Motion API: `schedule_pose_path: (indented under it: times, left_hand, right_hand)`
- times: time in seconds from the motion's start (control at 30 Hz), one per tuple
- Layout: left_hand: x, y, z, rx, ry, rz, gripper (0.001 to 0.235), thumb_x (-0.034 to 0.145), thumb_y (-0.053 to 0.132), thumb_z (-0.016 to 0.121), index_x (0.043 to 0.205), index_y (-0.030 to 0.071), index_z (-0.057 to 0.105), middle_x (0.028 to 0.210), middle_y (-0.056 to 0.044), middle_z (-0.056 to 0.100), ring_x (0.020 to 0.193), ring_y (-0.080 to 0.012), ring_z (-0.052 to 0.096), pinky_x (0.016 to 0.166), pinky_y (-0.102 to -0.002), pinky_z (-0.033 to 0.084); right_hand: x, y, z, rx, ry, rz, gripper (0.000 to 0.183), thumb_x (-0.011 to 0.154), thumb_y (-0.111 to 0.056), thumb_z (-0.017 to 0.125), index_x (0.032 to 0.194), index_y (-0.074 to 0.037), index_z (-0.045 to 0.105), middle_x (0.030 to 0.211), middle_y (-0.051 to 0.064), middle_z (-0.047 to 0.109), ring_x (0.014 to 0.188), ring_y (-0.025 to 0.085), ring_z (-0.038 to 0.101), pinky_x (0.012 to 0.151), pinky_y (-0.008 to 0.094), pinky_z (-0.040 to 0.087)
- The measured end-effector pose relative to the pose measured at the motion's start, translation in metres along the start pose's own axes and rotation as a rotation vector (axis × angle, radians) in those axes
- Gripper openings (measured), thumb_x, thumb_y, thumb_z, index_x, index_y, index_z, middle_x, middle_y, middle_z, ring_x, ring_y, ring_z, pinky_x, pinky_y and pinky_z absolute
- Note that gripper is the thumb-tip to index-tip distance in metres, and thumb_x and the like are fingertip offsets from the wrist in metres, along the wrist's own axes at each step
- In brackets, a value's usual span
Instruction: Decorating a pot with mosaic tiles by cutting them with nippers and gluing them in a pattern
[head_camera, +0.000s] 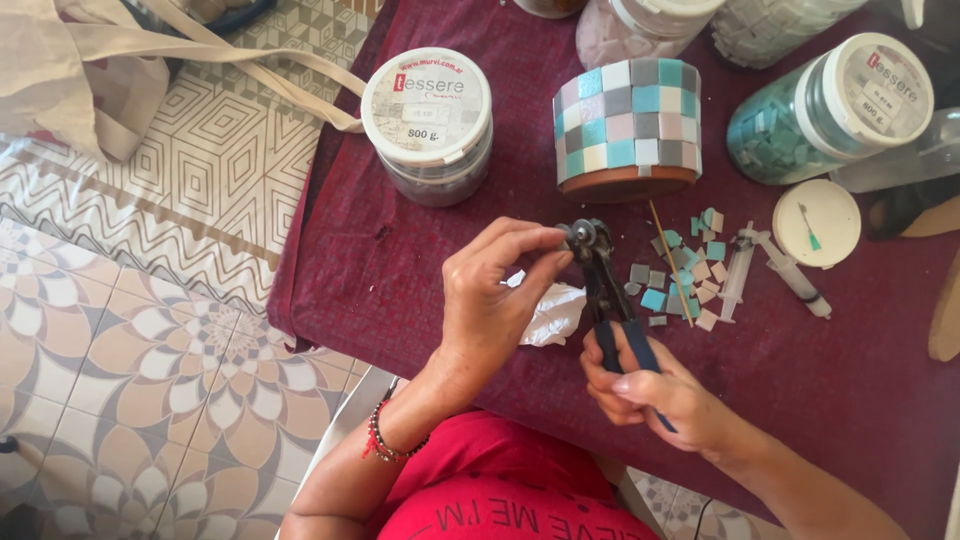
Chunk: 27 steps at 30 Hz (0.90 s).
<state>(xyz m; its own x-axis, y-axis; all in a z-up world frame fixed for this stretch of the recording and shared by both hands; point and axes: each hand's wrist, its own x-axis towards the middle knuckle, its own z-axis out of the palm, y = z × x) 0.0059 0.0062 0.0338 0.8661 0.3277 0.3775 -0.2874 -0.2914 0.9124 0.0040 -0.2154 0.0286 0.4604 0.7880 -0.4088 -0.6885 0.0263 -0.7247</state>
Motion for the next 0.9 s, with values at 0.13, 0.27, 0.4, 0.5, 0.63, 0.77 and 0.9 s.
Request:
schedule_pose_path:
  times: [0.13, 0.27, 0.4, 0.5, 0.63, 0.77, 0.9]
  left_hand:
    - [0.001, 0.009, -0.005, -0.019, 0.020, 0.021, 0.014, 0.088, 0.003, 0.082, 0.097, 0.004, 0.071, 0.092, -0.008, 0.071, 0.076, -0.0137, 0.068, 0.069, -0.023, 0.057]
    - [0.006, 0.008, -0.011, -0.005, 0.007, 0.079, 0.013, 0.090, 0.006, 0.081, 0.097, 0.006, 0.070, 0.092, -0.007, 0.070, 0.081, -0.0164, 0.069, 0.074, -0.026, 0.055]
    - [0.013, 0.003, -0.010, -0.090, -0.061, 0.058, 0.010, 0.092, 0.000, 0.077, 0.090, 0.007, 0.069, 0.089, -0.006, 0.071, 0.080, -0.0147, 0.068, 0.069, -0.025, 0.054]
    - [0.022, 0.002, -0.007, -0.199, -0.096, -0.047, 0.011, 0.088, -0.003, 0.077, 0.086, 0.007, 0.071, 0.089, -0.007, 0.073, 0.082, -0.0145, 0.070, 0.077, -0.025, 0.054]
    - [0.032, 0.006, 0.002, -0.253, -0.110, -0.196, 0.006, 0.087, 0.001, 0.075, 0.085, 0.006, 0.073, 0.089, -0.005, 0.075, 0.081, -0.0081, 0.069, 0.069, -0.019, 0.055]
    - [0.040, 0.004, 0.014, -0.260, -0.088, -0.197, 0.006, 0.089, 0.003, 0.074, 0.094, 0.007, 0.072, 0.086, -0.002, 0.074, 0.074, -0.0043, 0.065, 0.065, -0.018, 0.057]
    - [0.051, 0.007, 0.016, -0.134, -0.103, -0.025, 0.013, 0.096, 0.003, 0.068, 0.106, 0.011, 0.071, 0.085, -0.001, 0.067, 0.069, -0.0074, 0.060, 0.064, -0.021, 0.053]
  right_hand:
    - [-0.010, -0.012, -0.012, -0.317, 0.077, -0.039, 0.040, 0.087, -0.031, 0.064, 0.112, -0.001, 0.053, 0.080, -0.001, 0.045, 0.061, 0.009, 0.041, 0.048, 0.024, 0.034]
    - [-0.009, -0.018, -0.004, -1.268, 0.631, 0.309, 0.049, 0.072, -0.031, 0.074, 0.118, -0.021, 0.060, 0.088, -0.002, 0.070, 0.077, 0.022, 0.069, 0.076, 0.040, 0.053]
    - [-0.013, 0.008, -0.007, -1.709, 0.665, 0.163, 0.083, 0.068, -0.047, 0.077, 0.139, -0.016, 0.048, 0.126, 0.008, 0.055, 0.094, 0.040, 0.068, 0.073, 0.058, 0.058]
    - [-0.016, 0.021, -0.005, -1.963, 0.663, -0.085, 0.123, 0.053, -0.065, 0.086, 0.149, -0.001, 0.045, 0.127, 0.017, 0.055, 0.111, 0.038, 0.059, 0.099, 0.050, 0.049]
    - [-0.013, 0.014, 0.011, -2.071, 0.613, -0.145, 0.126, 0.060, -0.067, 0.083, 0.151, 0.009, 0.039, 0.131, 0.022, 0.054, 0.120, 0.035, 0.055, 0.110, 0.049, 0.045]
    - [-0.014, -0.012, 0.031, -2.243, 0.525, -0.255, 0.108, 0.063, -0.073, 0.080, 0.139, -0.001, 0.054, 0.131, 0.014, 0.061, 0.119, 0.030, 0.060, 0.102, 0.042, 0.051]
    - [-0.012, -0.059, 0.034, -2.083, 0.529, -0.553, 0.055, 0.087, -0.044, 0.078, 0.126, -0.006, 0.070, 0.110, 0.010, 0.075, 0.082, 0.020, 0.073, 0.065, 0.034, 0.060]
